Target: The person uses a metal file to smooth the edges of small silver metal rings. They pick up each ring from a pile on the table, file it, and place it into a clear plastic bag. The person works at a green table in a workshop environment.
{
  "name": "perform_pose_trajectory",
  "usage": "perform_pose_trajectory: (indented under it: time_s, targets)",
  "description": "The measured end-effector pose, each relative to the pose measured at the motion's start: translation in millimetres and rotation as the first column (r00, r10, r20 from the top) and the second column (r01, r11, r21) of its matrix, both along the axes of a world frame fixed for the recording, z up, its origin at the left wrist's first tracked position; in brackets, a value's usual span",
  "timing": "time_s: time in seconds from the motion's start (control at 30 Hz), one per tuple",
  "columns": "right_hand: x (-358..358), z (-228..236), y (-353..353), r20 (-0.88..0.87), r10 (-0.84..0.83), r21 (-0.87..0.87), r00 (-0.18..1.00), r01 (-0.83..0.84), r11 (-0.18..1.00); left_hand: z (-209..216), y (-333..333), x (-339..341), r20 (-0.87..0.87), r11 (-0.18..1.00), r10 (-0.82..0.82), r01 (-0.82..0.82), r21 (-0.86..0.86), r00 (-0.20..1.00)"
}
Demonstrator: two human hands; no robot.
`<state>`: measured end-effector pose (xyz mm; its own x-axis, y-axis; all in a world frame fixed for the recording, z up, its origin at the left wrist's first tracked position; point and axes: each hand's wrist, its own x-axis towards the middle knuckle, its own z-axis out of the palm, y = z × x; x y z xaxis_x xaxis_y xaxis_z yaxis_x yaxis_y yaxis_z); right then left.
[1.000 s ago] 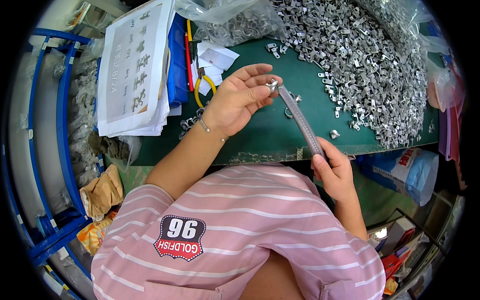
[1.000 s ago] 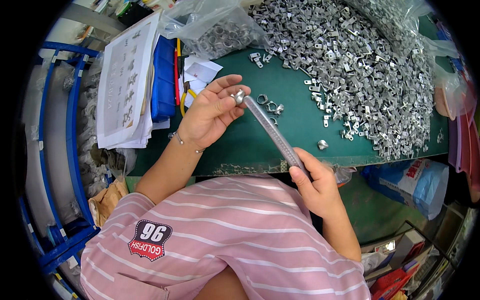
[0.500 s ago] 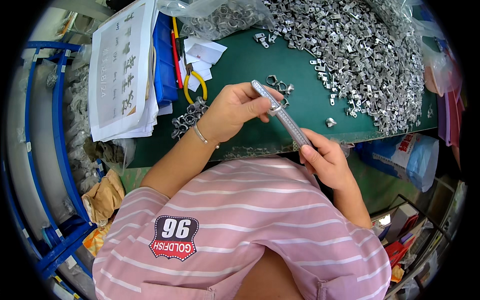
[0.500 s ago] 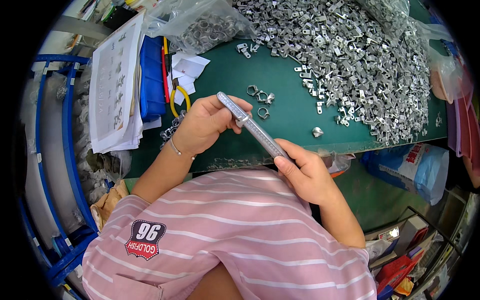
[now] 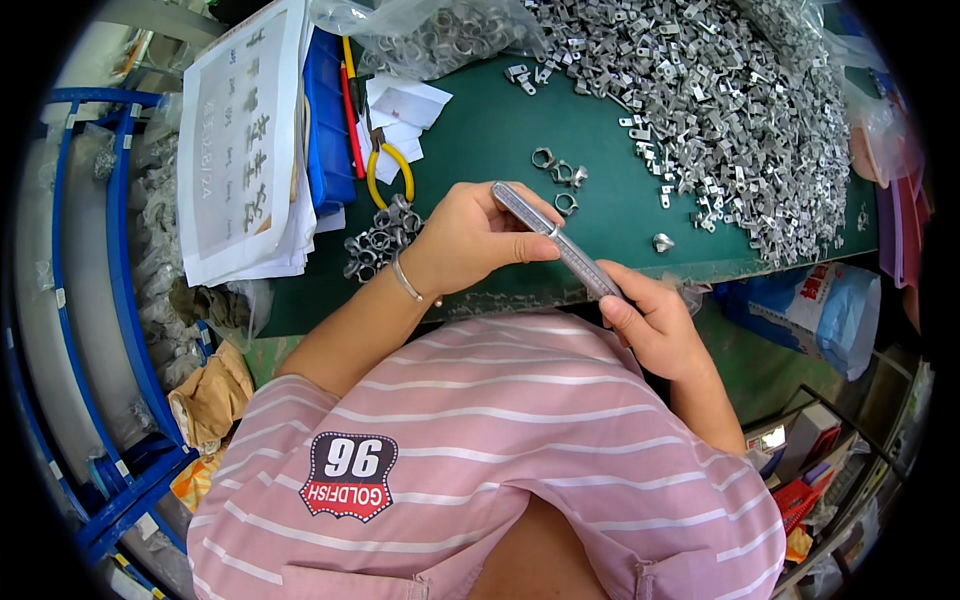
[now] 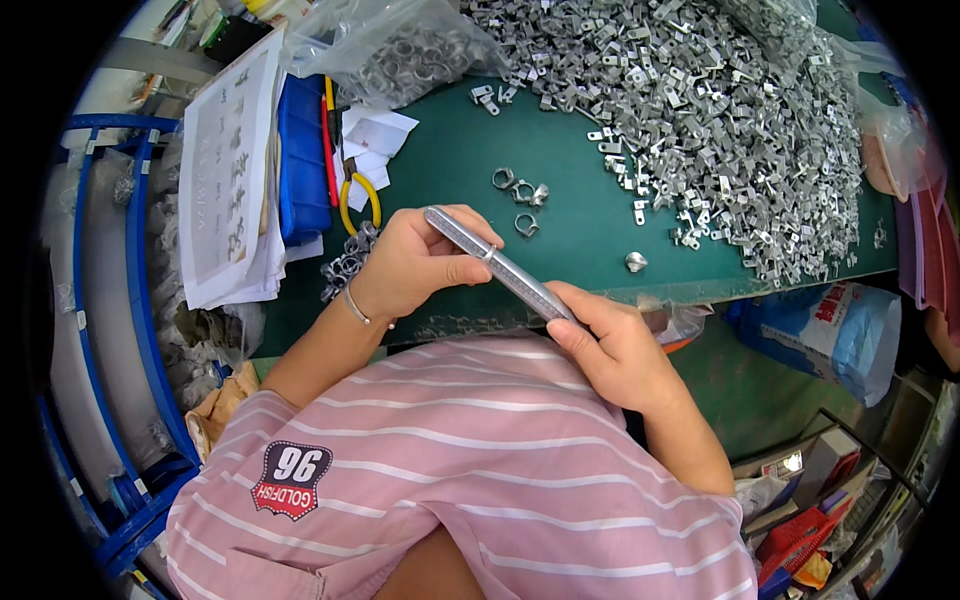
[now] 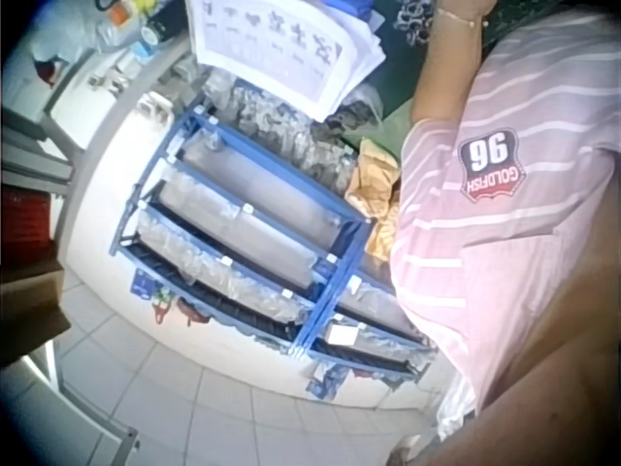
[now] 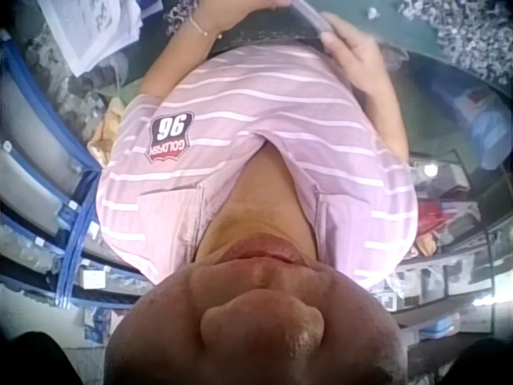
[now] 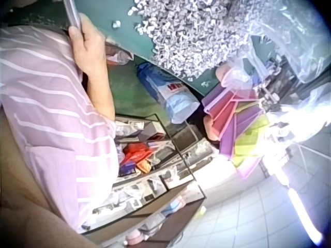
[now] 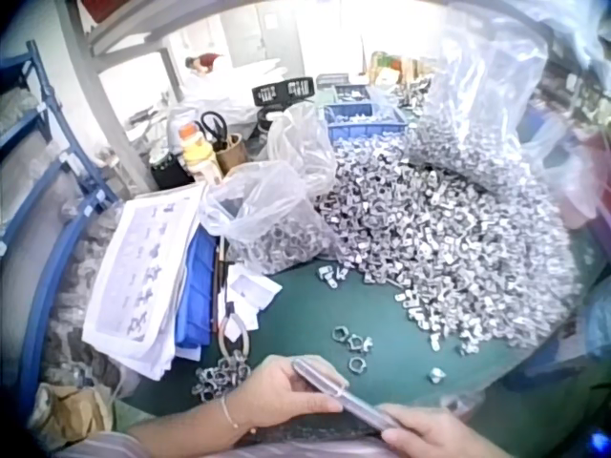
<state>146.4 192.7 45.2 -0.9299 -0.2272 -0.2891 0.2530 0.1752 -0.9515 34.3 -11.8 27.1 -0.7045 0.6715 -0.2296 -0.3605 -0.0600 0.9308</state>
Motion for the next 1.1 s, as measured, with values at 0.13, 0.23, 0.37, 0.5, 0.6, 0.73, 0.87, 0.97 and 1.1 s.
perform_pose_trajectory:
  time_s: [0.13, 0.23, 0.37, 0.5, 0.6, 0.73, 0.87, 0.97, 1.1]
  targets:
    - [5.2, 2.4, 2.9, 0.142, -0.115, -0.073, 0.983, 0.126, 0.989, -0.4, 3.2, -11.3, 0.184, 0.983, 0.145, -0.162, 0.082, 0.972]
    - [13.5, -12.7, 25.8, 0.133, -0.216, 0.009, 0.967, 0.217, 0.976, -13.3, 2.7, -42.4, 0.336, 0.854, 0.409, -0.485, 0.186, 0.849]
    - [16.2, -11.7, 30.5, 0.168, -0.362, -0.065, 0.917, 0.377, 0.924, -15.6, 14.7, -53.6, -0.615, 0.889, 0.094, -0.344, -0.302, 0.783]
    - [14.0, -7.8, 25.2, 0.159, -0.362, -0.058, 0.918, 0.375, 0.925, -32.4, 28.9, -50.8, -0.826, 0.876, -0.182, -0.293, -0.383, 0.534]
    - [14.8, -8.5, 24.6, 0.147, -0.358, -0.028, 0.922, 0.365, 0.930, -32.5, 28.4, -49.5, -0.773, 0.859, -0.197, -0.274, -0.433, 0.603]
    - [14.9, -11.4, 24.6, 0.150, -0.342, -0.036, 0.928, 0.351, 0.936, -20.6, 19.2, -44.9, -0.244, 0.944, 0.128, -0.193, -0.267, 0.961]
    - [13.1, -15.3, 20.4, 0.131, -0.291, -0.064, 0.948, 0.301, 0.951, -6.5, 11.3, -32.0, 0.287, 0.977, 0.207, -0.213, -0.012, 0.935]
    - [10.9, -15.2, 15.3, 0.155, -0.270, -0.082, 0.950, 0.284, 0.955, -0.8, 7.6, -26.7, 0.323, 0.971, 0.194, -0.228, 0.073, 0.926]
    - [11.3, -15.9, 10.6, 0.167, -0.255, -0.067, 0.952, 0.269, 0.961, -0.2, 7.6, -19.7, 0.085, 0.961, 0.246, -0.255, 0.110, 0.965]
